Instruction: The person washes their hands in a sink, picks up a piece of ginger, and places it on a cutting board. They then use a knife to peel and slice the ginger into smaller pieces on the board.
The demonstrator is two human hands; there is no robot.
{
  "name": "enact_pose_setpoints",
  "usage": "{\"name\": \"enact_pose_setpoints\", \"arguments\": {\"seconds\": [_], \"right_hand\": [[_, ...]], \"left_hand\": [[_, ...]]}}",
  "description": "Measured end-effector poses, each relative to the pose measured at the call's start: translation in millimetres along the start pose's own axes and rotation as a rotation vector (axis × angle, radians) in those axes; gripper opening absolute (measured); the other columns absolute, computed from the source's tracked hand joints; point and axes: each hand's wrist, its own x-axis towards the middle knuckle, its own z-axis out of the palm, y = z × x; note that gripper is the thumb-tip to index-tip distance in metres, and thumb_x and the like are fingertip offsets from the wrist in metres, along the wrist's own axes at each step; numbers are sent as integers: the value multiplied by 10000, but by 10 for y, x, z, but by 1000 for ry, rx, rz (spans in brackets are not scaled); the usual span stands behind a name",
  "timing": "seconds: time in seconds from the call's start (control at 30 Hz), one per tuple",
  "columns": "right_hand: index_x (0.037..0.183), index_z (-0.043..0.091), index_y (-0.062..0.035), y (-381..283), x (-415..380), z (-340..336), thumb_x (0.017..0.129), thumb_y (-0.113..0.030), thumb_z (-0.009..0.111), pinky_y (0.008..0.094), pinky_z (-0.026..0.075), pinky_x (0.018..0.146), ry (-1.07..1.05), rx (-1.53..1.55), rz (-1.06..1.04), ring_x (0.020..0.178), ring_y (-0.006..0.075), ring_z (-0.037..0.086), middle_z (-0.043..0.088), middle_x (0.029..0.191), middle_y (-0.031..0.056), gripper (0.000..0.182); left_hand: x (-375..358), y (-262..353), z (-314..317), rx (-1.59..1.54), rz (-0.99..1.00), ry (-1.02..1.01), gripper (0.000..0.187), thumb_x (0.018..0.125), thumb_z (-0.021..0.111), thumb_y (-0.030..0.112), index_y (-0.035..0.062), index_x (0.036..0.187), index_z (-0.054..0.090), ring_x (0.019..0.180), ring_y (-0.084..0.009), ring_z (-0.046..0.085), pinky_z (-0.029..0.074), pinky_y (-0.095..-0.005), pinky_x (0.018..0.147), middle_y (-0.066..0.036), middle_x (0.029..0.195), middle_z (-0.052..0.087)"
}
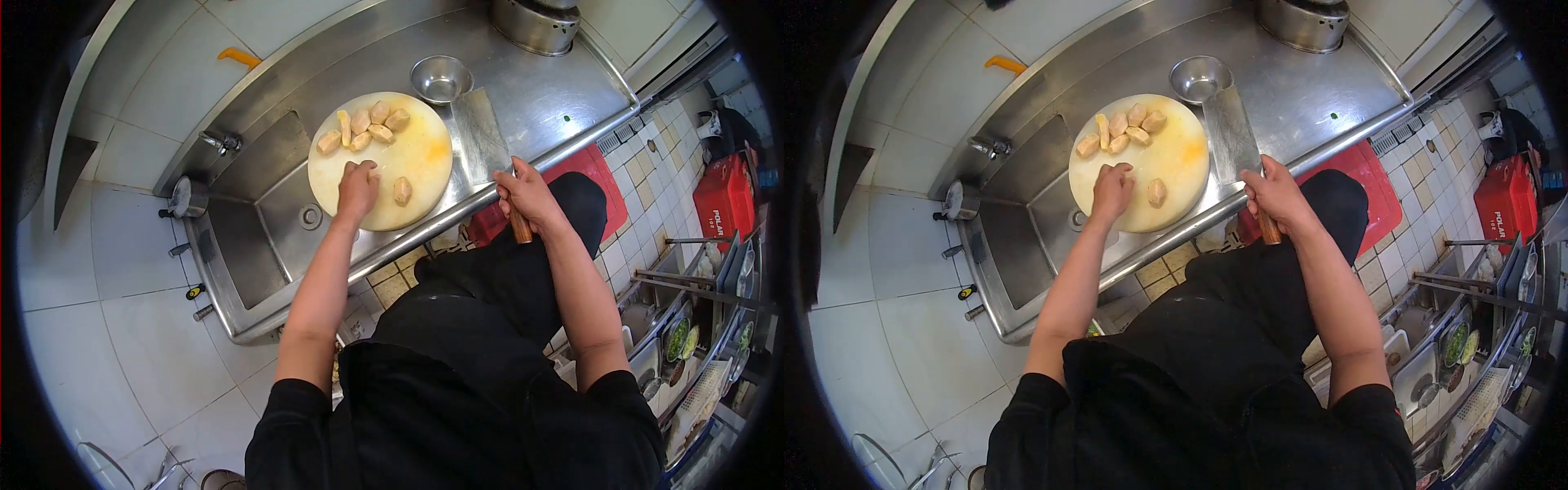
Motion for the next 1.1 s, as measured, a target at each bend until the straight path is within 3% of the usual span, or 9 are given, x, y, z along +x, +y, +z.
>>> {"name": "enact_pose_setpoints", "arguments": {"seconds": [0.13,0.2,0.23,0.33,0.4,0.47,0.63,0.83,1.1], "right_hand": [[1039,523,-65,49,35,-28,1007,-162,604,257,423,430,-21,-47,8,463,91,504,506,665,-9,130],[1075,569,-26,122,-73,-25,987,-164,615,266,423,454,-43,-136,15,486,84,516,541,703,7,170],[1075,569,-26,140,-69,-36,987,-164,615,266,423,454,-37,-133,24,486,84,516,541,703,7,170],[1125,583,8,268,-75,-37,983,-195,602,343,495,540,-101,-348,-12,560,203,616,623,742,113,248],[1174,566,19,337,-176,103,984,-203,572,466,503,705,-98,-619,-122,777,379,639,648,868,236,292],[1212,540,21,287,-343,305,990,-203,541,590,480,862,-86,-818,-176,996,527,619,652,999,332,315],[1211,520,6,638,-414,684,1006,-146,462,585,501,848,-129,-988,-198,952,506,646,664,999,317,262],[1203,531,-13,645,-521,807,977,-132,486,549,550,778,-85,-1165,-292,873,441,696,667,923,240,260],[1133,510,-33,594,-627,830,979,-155,531,509,560,674,-84,-1228,-294,769,398,694,655,860,212,198]], "left_hand": [[215,15,-277,122,-135,68,282,893,698,110,78,1173,694,1062,-365,635,519,-475,946,-189,1123,611],[3,210,-383,140,55,171,304,861,665,28,67,1162,679,1169,-348,601,477,-448,1036,-185,1182,614],[-17,187,-327,3,172,32,328,838,635,-4,58,1158,663,1206,-340,584,453,-427,1071,-173,1218,613],[-185,210,-176,-219,371,-195,371,783,596,-28,37,1148,616,1216,-320,596,446,-377,1096,-143,1269,623],[-282,226,-125,-353,189,-389,375,779,637,7,37,1151,609,1156,-311,631,481,-370,1058,-141,1213,642],[-310,256,-77,-331,185,-341,370,786,666,31,31,1152,606,1138,-308,637,495,-373,1031,-146,1194,640],[-503,304,41,-219,156,-136,445,793,817,129,17,1165,602,1042,-275,660,544,-375,908,-140,1151,629],[-555,398,55,-112,131,-74,444,812,809,172,-9,1166,611,1021,-348,658,537,-411,920,-177,1161,621],[-543,349,45,-213,102,-67,403,797,843,180,-34,1080,651,957,-317,678,557,-399,871,-167,1042,668]]}}
